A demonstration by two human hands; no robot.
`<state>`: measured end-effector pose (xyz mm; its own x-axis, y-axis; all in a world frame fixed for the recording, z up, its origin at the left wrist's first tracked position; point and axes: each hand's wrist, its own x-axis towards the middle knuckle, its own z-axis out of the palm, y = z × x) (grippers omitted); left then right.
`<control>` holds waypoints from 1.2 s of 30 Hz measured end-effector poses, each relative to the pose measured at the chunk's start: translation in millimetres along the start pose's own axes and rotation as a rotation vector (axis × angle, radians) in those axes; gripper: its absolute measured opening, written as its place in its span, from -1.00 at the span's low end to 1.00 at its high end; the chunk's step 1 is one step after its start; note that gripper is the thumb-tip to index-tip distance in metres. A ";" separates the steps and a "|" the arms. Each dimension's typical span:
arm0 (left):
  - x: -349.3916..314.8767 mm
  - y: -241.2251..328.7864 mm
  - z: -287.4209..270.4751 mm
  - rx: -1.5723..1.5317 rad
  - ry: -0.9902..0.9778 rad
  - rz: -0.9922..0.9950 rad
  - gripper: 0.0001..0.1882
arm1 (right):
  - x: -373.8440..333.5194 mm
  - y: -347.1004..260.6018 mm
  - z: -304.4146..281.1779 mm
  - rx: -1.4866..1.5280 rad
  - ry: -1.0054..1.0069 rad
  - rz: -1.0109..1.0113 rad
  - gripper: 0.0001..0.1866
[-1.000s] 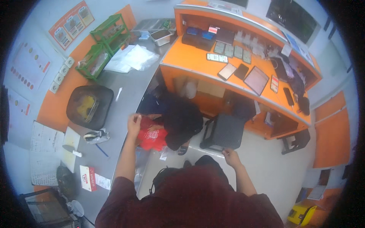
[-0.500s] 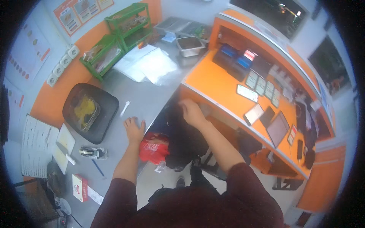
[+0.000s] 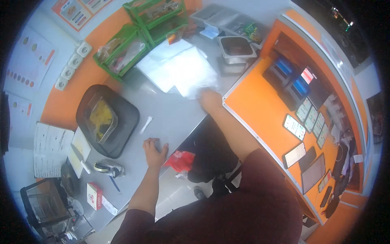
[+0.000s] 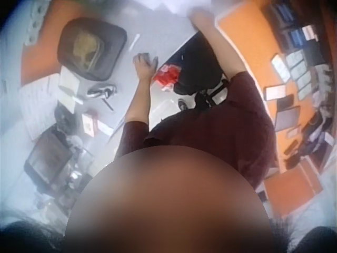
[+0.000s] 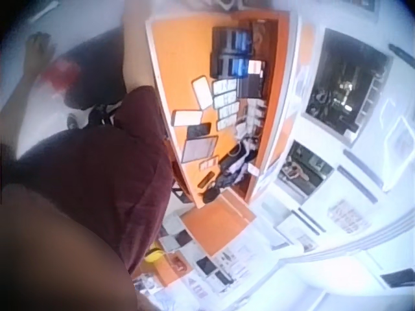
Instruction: The person assembles a food order by placing a bun and fried chicken into a paper tray, adding scrambled eggs, and including a sauce packet. They then write on a receipt, close the tray, and place it into a plastic bag.
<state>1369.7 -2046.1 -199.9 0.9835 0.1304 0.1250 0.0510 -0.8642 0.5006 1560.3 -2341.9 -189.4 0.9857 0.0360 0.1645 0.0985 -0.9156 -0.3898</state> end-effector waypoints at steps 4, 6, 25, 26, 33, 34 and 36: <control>1.5 1.0 -3.2 -0.011 -0.014 0.004 -0.49 | -7.0 11.6 -10.4 -0.062 -0.026 -0.367 -0.71; 0.2 -3.1 -0.8 0.009 0.001 0.020 -0.49 | -17.4 12.5 -21.7 0.075 -0.071 -0.521 -0.68; 2.6 -6.2 2.8 0.002 0.001 0.053 -0.51 | -1.3 43.8 -22.0 -0.125 -0.094 -0.220 -0.84; 1.8 -6.7 3.1 -0.005 -0.001 0.041 -0.51 | -1.1 43.1 -24.2 -0.056 -0.024 -0.222 -0.84; 1.6 -9.9 1.7 0.006 0.022 0.046 -0.53 | -17.3 18.0 -31.8 0.550 0.478 0.138 -0.76; 1.9 -9.4 3.8 0.007 0.029 0.054 -0.53 | -24.1 20.7 -27.4 0.566 0.471 0.248 -0.71; 1.6 -9.9 4.1 -0.015 0.027 0.042 -0.53 | -41.4 26.2 -18.0 0.595 0.452 0.471 -0.61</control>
<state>1371.5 -2039.3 -208.2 0.9798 0.1072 0.1689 0.0069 -0.8618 0.5072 1519.6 -2374.5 -190.2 0.8061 -0.5694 0.1612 -0.1256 -0.4308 -0.8936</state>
